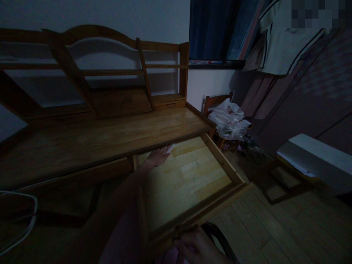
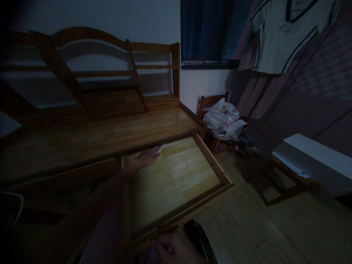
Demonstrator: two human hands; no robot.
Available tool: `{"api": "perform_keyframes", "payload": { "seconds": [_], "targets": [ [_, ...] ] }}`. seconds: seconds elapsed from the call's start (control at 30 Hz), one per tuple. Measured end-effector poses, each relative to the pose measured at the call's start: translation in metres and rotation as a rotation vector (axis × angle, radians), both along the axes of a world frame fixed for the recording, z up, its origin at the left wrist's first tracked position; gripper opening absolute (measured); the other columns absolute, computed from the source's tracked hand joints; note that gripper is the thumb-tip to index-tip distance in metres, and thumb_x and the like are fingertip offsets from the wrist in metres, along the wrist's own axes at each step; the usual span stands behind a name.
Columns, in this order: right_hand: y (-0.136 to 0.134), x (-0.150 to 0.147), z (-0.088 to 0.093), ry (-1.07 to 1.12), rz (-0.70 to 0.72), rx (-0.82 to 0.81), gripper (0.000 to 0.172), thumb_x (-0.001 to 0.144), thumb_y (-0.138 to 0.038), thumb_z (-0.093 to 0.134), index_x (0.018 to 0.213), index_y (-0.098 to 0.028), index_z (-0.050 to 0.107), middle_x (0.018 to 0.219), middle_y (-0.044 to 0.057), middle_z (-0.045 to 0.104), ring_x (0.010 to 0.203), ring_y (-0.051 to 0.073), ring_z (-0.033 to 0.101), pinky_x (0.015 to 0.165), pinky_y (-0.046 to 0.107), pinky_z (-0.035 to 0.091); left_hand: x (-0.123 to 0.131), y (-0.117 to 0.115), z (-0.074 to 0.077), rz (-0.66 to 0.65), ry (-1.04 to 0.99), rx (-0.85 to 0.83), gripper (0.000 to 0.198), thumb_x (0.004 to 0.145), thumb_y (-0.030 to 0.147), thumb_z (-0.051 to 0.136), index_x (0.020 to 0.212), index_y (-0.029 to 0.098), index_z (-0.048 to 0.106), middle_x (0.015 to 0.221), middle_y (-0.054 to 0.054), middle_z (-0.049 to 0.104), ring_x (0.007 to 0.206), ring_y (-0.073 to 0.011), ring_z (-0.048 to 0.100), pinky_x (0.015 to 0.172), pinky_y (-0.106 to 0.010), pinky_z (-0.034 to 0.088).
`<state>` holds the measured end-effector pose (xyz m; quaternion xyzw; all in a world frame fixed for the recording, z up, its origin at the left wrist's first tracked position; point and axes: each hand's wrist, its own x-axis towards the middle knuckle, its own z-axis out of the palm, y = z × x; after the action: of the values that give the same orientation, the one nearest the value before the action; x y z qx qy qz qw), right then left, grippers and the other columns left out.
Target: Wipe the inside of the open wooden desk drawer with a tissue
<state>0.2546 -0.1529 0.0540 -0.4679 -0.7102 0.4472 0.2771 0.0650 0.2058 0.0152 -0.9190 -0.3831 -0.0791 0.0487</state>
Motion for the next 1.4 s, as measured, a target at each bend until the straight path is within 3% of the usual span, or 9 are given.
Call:
{"api": "perform_keyframes", "payload": {
  "seconds": [0.1,0.3,0.43,0.57,0.8,0.97,1.13,1.27,1.4],
  "targets": [
    [-0.001,0.000,-0.001,0.001,0.000,-0.034,0.051,0.099,-0.048,0.043,0.068,-0.017,0.070,0.066,0.003,0.065,0.070,0.013,0.061,0.065,0.022,0.043,0.007,-0.005,0.003,0.026,0.002,-0.016,0.060,0.103,0.045,0.019,0.158,0.023,0.013,0.162,-0.009,0.025,0.147,-0.0269,0.030,0.117,-0.047,0.026],
    [-0.001,-0.002,-0.015,0.035,0.032,-0.020,0.057,0.102,-0.049,0.037,0.069,-0.018,0.073,0.067,0.002,0.068,0.072,0.012,0.065,0.076,0.022,0.046,0.027,-0.013,0.011,-0.106,-0.019,-0.021,0.061,0.103,0.048,0.015,0.158,0.020,0.013,0.165,-0.009,0.016,0.151,-0.0216,0.019,0.120,-0.041,0.020],
    [-0.001,-0.003,-0.017,0.044,0.034,-0.005,0.059,0.102,-0.050,0.036,0.069,-0.018,0.073,0.066,0.002,0.068,0.068,0.011,0.065,0.070,0.020,0.046,0.064,-0.016,0.002,-0.212,-0.059,-0.010,0.063,0.103,0.048,0.019,0.157,0.018,0.016,0.166,-0.009,0.007,0.153,-0.0220,0.006,0.123,-0.042,0.012],
    [0.000,-0.002,-0.016,0.043,0.045,0.028,0.059,0.103,-0.047,0.035,0.068,-0.016,0.072,0.065,0.002,0.067,0.066,0.010,0.064,0.068,0.019,0.044,0.112,-0.024,-0.009,-0.290,-0.091,-0.041,0.062,0.102,0.045,0.023,0.158,0.018,0.013,0.166,-0.008,0.002,0.153,-0.0215,0.003,0.124,-0.042,0.010],
    [0.001,-0.002,-0.016,0.014,0.034,0.052,0.058,0.102,-0.047,0.036,0.066,-0.016,0.070,0.063,0.000,0.062,0.064,0.009,0.058,0.067,0.019,0.042,0.164,-0.066,-0.021,-0.408,-0.090,-0.059,0.065,0.101,0.045,0.028,0.157,0.015,0.016,0.166,-0.013,0.004,0.153,-0.0243,0.003,0.123,-0.045,0.009],
    [0.001,-0.003,-0.020,0.043,0.057,0.063,0.061,0.102,-0.050,0.033,0.065,-0.015,0.067,0.061,0.000,0.059,0.062,0.009,0.056,0.063,0.019,0.040,0.175,-0.113,-0.024,-0.525,-0.076,-0.074,0.070,0.099,0.057,0.027,0.156,0.015,0.021,0.165,-0.013,0.009,0.153,-0.0250,0.004,0.123,-0.046,0.010],
    [0.002,-0.003,-0.016,0.025,0.025,0.047,0.059,0.100,-0.051,0.035,0.063,-0.015,0.064,0.059,0.000,0.055,0.057,0.008,0.049,0.056,0.020,0.035,0.174,-0.154,-0.021,-0.707,-0.084,-0.051,0.071,0.100,0.055,0.028,0.155,0.012,0.024,0.164,-0.016,0.014,0.153,-0.0260,0.009,0.123,-0.044,0.011],
    [0.002,-0.003,-0.014,0.051,0.019,0.040,0.060,0.100,-0.049,0.036,0.059,-0.015,0.063,0.057,-0.001,0.052,0.054,0.007,0.046,0.053,0.019,0.032,0.173,-0.166,-0.025,-0.794,-0.079,-0.035,0.063,0.100,0.044,0.033,0.154,0.012,0.026,0.164,-0.014,0.017,0.152,-0.0251,0.013,0.123,-0.043,0.015],
    [0.001,-0.004,-0.018,0.058,0.041,0.050,0.061,0.101,-0.051,0.034,0.062,-0.015,0.065,0.060,0.000,0.056,0.058,0.008,0.051,0.060,0.019,0.039,0.175,-0.163,-0.027,-0.829,-0.091,-0.021,0.060,0.101,0.043,0.034,0.153,0.014,0.030,0.163,-0.012,0.022,0.151,-0.0229,0.017,0.123,-0.040,0.019]
  ]
}}
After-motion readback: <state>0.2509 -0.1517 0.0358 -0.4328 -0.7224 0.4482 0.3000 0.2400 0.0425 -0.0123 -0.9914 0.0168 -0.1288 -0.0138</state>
